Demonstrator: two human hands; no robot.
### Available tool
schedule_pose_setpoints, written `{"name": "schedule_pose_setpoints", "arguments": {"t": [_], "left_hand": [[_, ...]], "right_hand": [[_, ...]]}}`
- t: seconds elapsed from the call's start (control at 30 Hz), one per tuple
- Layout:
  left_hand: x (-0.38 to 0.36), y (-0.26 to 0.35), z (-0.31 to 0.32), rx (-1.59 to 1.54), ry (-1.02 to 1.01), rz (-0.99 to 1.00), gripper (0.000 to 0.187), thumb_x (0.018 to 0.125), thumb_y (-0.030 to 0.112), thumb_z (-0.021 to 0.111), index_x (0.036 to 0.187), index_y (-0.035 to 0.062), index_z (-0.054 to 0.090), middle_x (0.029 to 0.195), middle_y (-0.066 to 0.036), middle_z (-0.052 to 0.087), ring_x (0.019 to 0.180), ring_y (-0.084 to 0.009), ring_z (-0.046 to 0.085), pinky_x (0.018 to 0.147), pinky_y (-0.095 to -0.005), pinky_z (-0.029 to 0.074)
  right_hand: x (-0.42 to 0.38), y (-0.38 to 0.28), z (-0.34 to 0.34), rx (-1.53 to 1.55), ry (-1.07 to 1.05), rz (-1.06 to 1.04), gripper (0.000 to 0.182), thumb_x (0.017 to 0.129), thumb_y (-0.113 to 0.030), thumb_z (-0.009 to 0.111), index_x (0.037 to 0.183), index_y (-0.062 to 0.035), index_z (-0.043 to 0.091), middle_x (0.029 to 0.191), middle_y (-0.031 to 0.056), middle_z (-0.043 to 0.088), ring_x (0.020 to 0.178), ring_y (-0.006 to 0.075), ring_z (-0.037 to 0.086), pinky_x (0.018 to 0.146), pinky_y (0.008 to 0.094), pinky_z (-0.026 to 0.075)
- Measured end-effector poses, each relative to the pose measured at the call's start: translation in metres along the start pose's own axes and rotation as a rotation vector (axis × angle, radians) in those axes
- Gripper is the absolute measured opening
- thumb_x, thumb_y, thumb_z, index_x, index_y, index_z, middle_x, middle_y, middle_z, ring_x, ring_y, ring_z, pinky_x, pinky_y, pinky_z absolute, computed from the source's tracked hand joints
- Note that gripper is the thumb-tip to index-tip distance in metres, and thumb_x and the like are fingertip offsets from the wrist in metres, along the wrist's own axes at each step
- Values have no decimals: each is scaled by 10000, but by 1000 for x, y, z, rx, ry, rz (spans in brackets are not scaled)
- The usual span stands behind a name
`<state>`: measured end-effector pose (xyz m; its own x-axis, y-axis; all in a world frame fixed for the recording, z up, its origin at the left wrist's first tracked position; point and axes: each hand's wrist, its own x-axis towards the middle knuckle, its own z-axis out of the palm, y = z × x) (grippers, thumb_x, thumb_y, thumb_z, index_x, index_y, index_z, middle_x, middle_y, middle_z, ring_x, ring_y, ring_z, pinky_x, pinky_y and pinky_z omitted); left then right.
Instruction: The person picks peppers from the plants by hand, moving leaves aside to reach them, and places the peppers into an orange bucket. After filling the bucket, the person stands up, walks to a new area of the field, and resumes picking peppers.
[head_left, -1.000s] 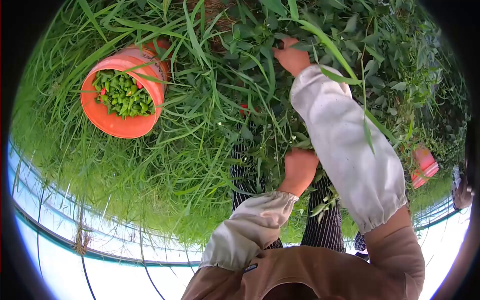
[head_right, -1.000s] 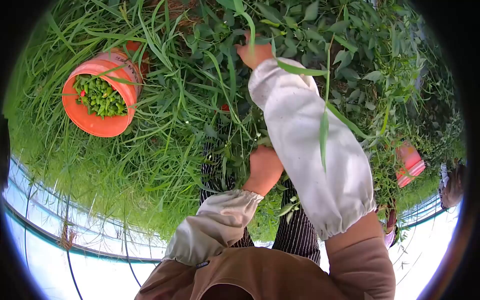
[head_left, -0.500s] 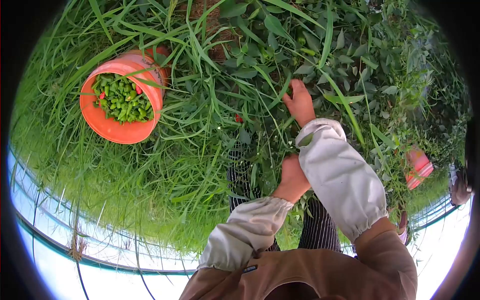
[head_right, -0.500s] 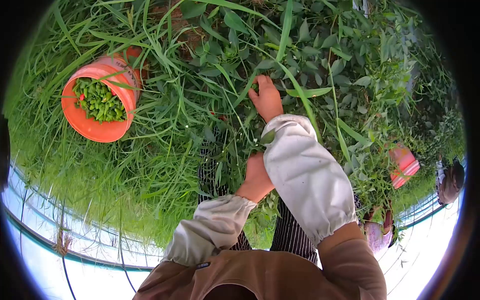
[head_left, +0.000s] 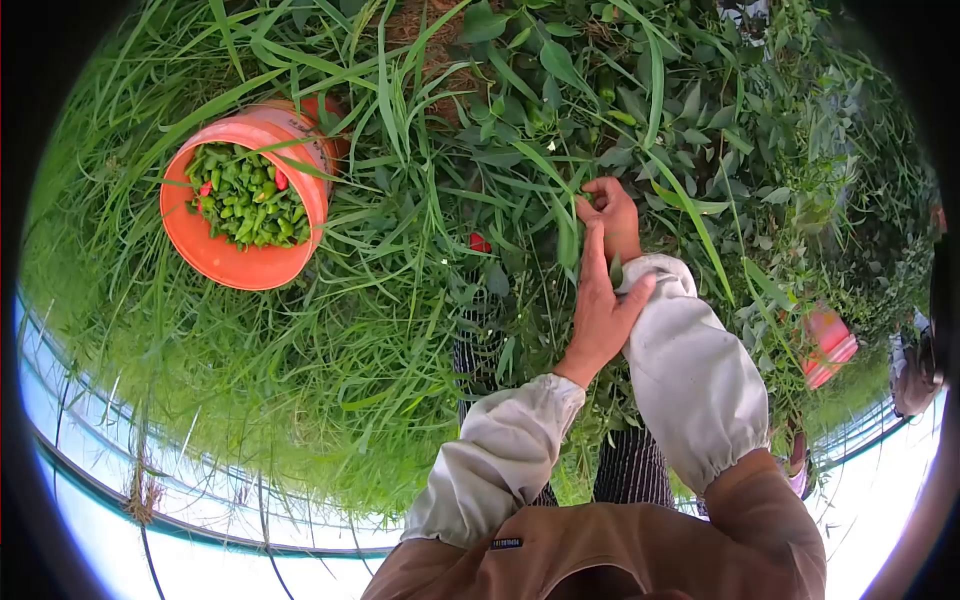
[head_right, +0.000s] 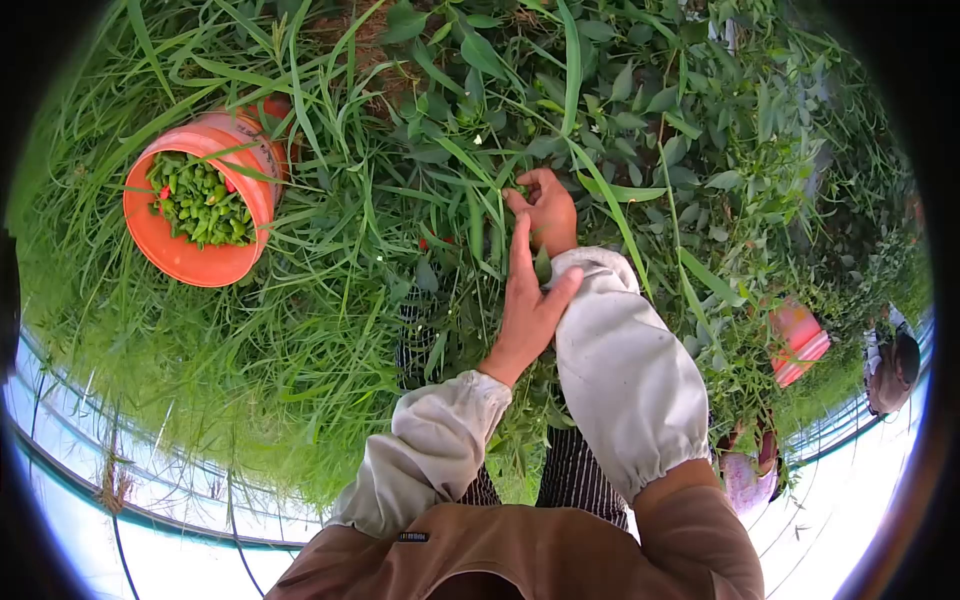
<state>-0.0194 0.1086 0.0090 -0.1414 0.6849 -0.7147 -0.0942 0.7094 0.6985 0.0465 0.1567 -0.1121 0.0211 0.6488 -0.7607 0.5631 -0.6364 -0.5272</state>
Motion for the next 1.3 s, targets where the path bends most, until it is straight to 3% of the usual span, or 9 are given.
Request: {"name": "schedule_pose_setpoints", "arguments": {"t": [0.17,0.23,0.3,0.4,0.57,0.8,1.0,1.17,1.3], "left_hand": [[3,4,-4,182,-127,-130,1204,681,484,790,1470,-22,35,1487,-281,200,1406,-375,194,1134,-412,210],[4,4,-5,119,-216,-155,1292,597,513,834,1478,0,40,1494,-280,179,1403,-387,199,1133,-425,221],[4,-7,-1,167,-192,-146,1149,694,407,805,1485,34,60,1485,-250,230,1376,-360,273,1121,-404,254],[16,-3,-6,-675,-12,-415,772,859,161,645,1464,46,180,1444,-174,340,1282,-209,392,1073,-338,313],[14,-3,-6,-526,19,-452,651,866,145,625,1422,51,299,1425,-119,397,1242,-183,437,1058,-338,319],[17,-6,-10,-893,333,-415,285,857,-2,586,1140,3,557,1116,-102,631,1034,-164,581,938,-278,433],[17,-9,-26,-985,459,-470,225,862,48,567,1086,37,575,1006,-63,647,902,-153,612,787,-282,454],[27,7,-34,-1099,373,-486,267,884,102,550,1147,57,551,1060,-80,635,929,-148,593,789,-292,452],[38,11,-43,-1024,339,-343,360,921,218,545,1259,107,490,1246,-93,555,1119,-193,515,830,-365,460]], "right_hand": [[-6,-15,-33,298,-154,3,278,743,-152,767,914,-11,598,759,10,559,664,101,498,595,271,437],[-16,-24,-49,-72,-104,-254,249,729,-79,746,915,-12,594,787,35,577,693,130,523,635,285,449],[-27,-30,-63,-128,-97,-361,242,712,-29,717,917,-9,591,830,66,598,725,174,549,676,291,457],[-52,-56,-79,-219,23,-388,195,740,-8,663,906,0,561,901,53,566,792,134,538,712,252,443],[-43,-133,-117,279,-71,-452,185,770,-51,652,929,-6,569,857,10,534,774,118,495,712,247,426],[129,-162,-97,-435,79,-266,337,810,-329,682,953,-24,683,774,106,656,706,169,579,702,283,468],[166,-94,-65,-304,-468,201,446,840,-457,631,922,-23,689,651,89,588,557,195,549,545,345,445],[88,-102,-38,115,-397,196,286,900,-290,575,721,-68,604,574,-35,508,492,66,431,459,227,332],[45,-104,-6,102,-268,-77,267,922,-302,577,843,-51,616,638,-43,524,536,47,423,472,230,333]]}}
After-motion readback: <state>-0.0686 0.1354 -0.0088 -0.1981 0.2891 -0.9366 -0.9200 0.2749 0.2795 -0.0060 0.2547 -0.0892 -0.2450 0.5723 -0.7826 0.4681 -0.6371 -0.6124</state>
